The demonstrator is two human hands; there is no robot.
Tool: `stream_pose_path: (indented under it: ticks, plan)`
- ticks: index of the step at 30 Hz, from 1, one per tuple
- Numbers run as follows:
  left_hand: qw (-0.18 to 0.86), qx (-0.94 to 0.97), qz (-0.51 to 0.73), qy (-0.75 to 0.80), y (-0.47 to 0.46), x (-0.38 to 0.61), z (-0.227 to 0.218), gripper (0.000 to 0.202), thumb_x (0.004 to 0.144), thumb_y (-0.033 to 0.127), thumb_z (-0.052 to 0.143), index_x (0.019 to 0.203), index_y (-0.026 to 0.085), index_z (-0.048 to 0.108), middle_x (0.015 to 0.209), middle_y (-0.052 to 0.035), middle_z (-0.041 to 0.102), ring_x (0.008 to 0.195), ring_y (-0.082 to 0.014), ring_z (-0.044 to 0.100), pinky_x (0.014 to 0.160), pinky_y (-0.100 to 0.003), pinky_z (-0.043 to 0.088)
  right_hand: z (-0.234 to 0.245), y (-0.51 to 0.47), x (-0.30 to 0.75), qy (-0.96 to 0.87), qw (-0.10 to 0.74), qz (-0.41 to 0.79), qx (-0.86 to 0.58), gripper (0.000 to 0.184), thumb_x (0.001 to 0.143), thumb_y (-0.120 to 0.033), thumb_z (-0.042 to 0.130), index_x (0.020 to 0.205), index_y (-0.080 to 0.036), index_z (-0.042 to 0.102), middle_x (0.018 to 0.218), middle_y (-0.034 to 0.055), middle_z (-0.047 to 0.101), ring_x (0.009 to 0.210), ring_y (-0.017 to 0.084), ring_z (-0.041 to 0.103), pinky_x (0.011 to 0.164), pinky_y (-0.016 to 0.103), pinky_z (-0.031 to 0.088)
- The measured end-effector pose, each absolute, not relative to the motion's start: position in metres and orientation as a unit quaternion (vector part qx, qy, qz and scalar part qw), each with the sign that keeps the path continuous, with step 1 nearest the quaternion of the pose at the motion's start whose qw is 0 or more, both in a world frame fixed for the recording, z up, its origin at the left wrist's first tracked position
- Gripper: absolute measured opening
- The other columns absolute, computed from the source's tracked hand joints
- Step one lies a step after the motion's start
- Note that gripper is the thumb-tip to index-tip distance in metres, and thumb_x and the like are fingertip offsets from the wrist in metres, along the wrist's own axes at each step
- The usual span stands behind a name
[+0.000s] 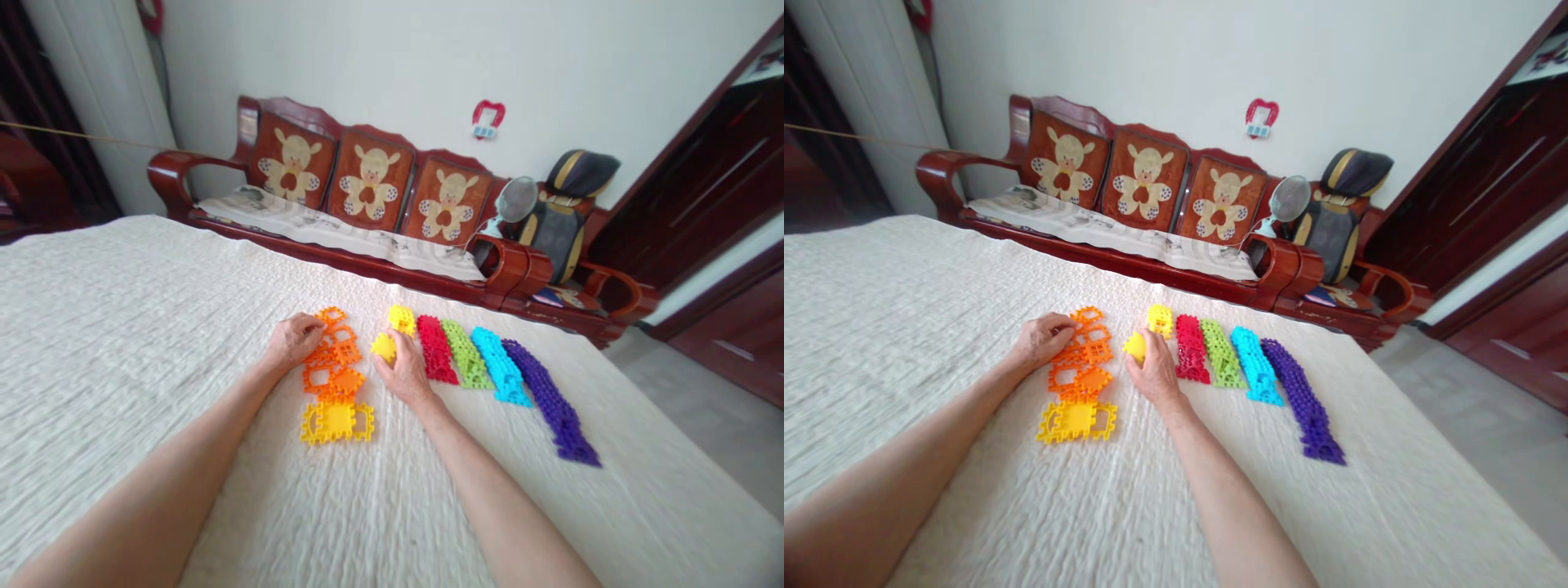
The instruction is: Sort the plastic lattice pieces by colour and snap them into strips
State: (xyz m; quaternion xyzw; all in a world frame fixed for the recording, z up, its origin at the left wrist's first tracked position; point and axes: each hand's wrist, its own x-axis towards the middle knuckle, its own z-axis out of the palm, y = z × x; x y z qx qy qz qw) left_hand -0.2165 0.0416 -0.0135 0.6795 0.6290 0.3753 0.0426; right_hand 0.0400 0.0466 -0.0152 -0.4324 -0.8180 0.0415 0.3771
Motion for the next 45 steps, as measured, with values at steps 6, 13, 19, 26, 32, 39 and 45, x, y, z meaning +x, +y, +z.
stream_pose_path:
  ticks: [6, 13, 19, 26, 32, 39, 45]
  plan:
    - [0.053, 0.676, 0.375, 0.632, 0.041, -0.215, -0.011, 0.035, 0.077, 0.033, 0.043, 0.088, 0.019, 0.073, 0.095, -0.0058, 0.073, 0.085, -0.0189, 0.066, 0.08, -0.027, 0.05, -0.015, 0.048, 0.04, -0.822, 0.364, 0.034, -0.436, 0.041, 0.079, -0.026, 0.06, 0.118, -0.013, 0.055, 0.117, 0.0135, 0.06, 0.112, 0.025, 0.053, 0.101, 0.042, 0.04]
    - [0.054, 0.677, 0.389, 0.622, 0.043, -0.217, -0.017, 0.034, 0.076, 0.033, 0.044, 0.088, 0.02, 0.073, 0.095, -0.0066, 0.072, 0.085, -0.0189, 0.066, 0.08, -0.028, 0.05, -0.014, 0.047, 0.04, -0.82, 0.389, 0.042, -0.418, 0.032, 0.076, -0.018, 0.059, 0.108, -0.016, 0.056, 0.112, 0.0114, 0.053, 0.111, 0.023, 0.051, 0.101, 0.04, 0.041]
    - [0.052, 0.681, 0.387, 0.619, 0.045, -0.218, -0.019, 0.034, 0.077, 0.033, 0.044, 0.088, 0.019, 0.073, 0.095, -0.007, 0.072, 0.085, -0.0188, 0.066, 0.08, -0.028, 0.05, -0.015, 0.049, 0.04, -0.825, 0.397, 0.057, -0.399, 0.033, 0.073, -0.008, 0.046, 0.103, -0.017, 0.058, 0.109, 0.0108, 0.054, 0.111, 0.022, 0.051, 0.101, 0.04, 0.041]
    - [0.056, 0.679, 0.397, 0.615, 0.045, -0.218, -0.018, 0.034, 0.076, 0.033, 0.044, 0.087, 0.019, 0.073, 0.095, -0.0067, 0.073, 0.085, -0.0189, 0.065, 0.08, -0.028, 0.05, -0.016, 0.055, 0.041, -0.8, 0.419, 0.087, -0.421, 0.047, 0.077, -0.01, 0.04, 0.123, -0.014, 0.051, 0.114, 0.0126, 0.06, 0.108, 0.022, 0.055, 0.098, 0.041, 0.044]
    - [0.06, 0.674, 0.398, 0.62, 0.042, -0.216, -0.014, 0.033, 0.077, 0.031, 0.044, 0.086, 0.02, 0.073, 0.094, -0.0062, 0.073, 0.085, -0.0186, 0.066, 0.08, -0.028, 0.05, -0.004, 0.064, 0.053, -0.784, 0.414, 0.105, -0.45, 0.036, 0.076, -0.011, 0.042, 0.104, -0.019, 0.062, 0.107, 0.0089, 0.064, 0.104, 0.021, 0.058, 0.095, 0.038, 0.046]
    - [0.055, 0.679, 0.391, 0.619, 0.042, -0.215, -0.012, 0.035, 0.078, 0.031, 0.042, 0.088, 0.018, 0.073, 0.094, -0.0078, 0.073, 0.086, -0.0195, 0.066, 0.08, -0.029, 0.049, 0.011, 0.101, 0.068, -0.765, 0.412, 0.08, -0.489, 0.033, 0.072, -0.01, 0.041, 0.095, -0.018, 0.064, 0.1, 0.0088, 0.067, 0.099, 0.021, 0.061, 0.094, 0.039, 0.045]
    - [0.056, 0.678, 0.388, 0.622, 0.041, -0.214, -0.012, 0.034, 0.078, 0.029, 0.043, 0.088, 0.018, 0.074, 0.094, -0.0075, 0.073, 0.084, -0.0194, 0.066, 0.08, -0.029, 0.05, 0.007, 0.114, 0.069, -0.77, 0.402, 0.064, -0.491, 0.033, 0.073, -0.009, 0.041, 0.095, -0.018, 0.063, 0.1, 0.0079, 0.068, 0.098, 0.019, 0.061, 0.093, 0.036, 0.045]
